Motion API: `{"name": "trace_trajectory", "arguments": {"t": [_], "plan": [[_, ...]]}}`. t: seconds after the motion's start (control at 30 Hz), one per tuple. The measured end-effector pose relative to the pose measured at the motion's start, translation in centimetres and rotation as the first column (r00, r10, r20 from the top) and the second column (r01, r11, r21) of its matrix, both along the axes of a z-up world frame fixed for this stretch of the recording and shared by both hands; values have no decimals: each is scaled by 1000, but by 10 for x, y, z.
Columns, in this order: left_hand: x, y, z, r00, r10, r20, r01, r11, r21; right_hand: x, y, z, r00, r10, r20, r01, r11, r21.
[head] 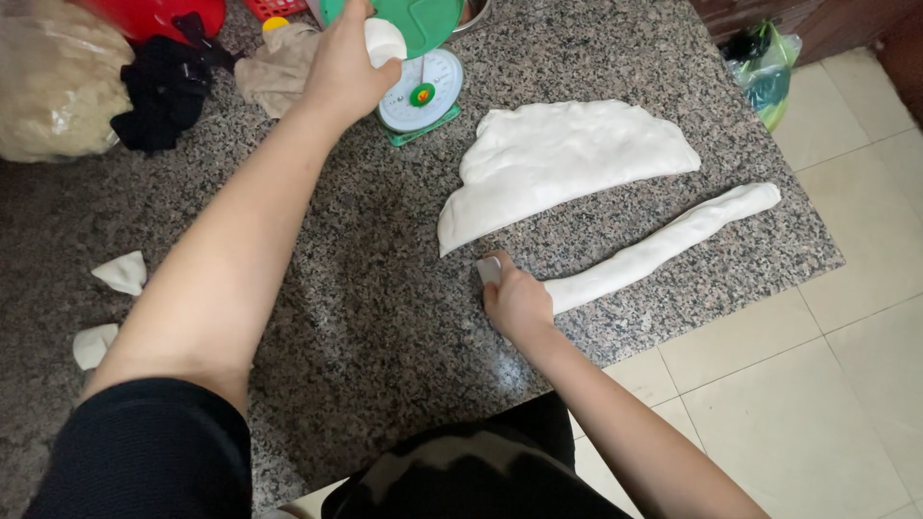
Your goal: Cutting portions of dough into smaller pieces using a scraper and weighing them.
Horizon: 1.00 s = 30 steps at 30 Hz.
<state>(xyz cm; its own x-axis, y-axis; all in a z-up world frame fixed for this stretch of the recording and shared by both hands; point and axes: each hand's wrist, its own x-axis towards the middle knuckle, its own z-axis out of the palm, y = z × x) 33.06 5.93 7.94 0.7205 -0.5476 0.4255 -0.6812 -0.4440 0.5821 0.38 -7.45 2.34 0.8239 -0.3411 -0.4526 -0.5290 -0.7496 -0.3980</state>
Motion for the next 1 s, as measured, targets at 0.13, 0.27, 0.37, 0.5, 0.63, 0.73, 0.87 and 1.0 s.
{"name": "trace_trajectory", "arguments": {"t": [0.13,0.27,0.37,0.5,0.63,0.73,0.87,1.0], "plan": [[-21,-3,8,993,58,105,-60,998,18,-2,-2,-4,999,8,38,-8,1000,-4],[-40,-7,13,949,128,287,-128,992,-19,-2,-3,-6,998,15,58,-16,1000,15],[-34,-7,3,946,146,290,-143,989,-32,-2,-2,-5,998,17,67,-18,1000,18],[-30,-7,2,962,150,228,-147,989,-29,-4,-3,-12,994,18,109,-20,1000,17],[-66,-5,13,958,220,183,-210,975,-76,-2,-8,-13,993,52,111,-55,998,23],[-108,7,-19,968,250,-14,-245,935,-255,-3,-8,-17,994,53,91,-55,998,24],[-172,50,-76,861,340,-377,-411,903,-126,-4,-9,-14,993,41,107,-43,999,9],[-180,107,-83,803,434,-409,-551,803,-228,-5,-10,-12,989,66,130,-66,998,-8]]}}
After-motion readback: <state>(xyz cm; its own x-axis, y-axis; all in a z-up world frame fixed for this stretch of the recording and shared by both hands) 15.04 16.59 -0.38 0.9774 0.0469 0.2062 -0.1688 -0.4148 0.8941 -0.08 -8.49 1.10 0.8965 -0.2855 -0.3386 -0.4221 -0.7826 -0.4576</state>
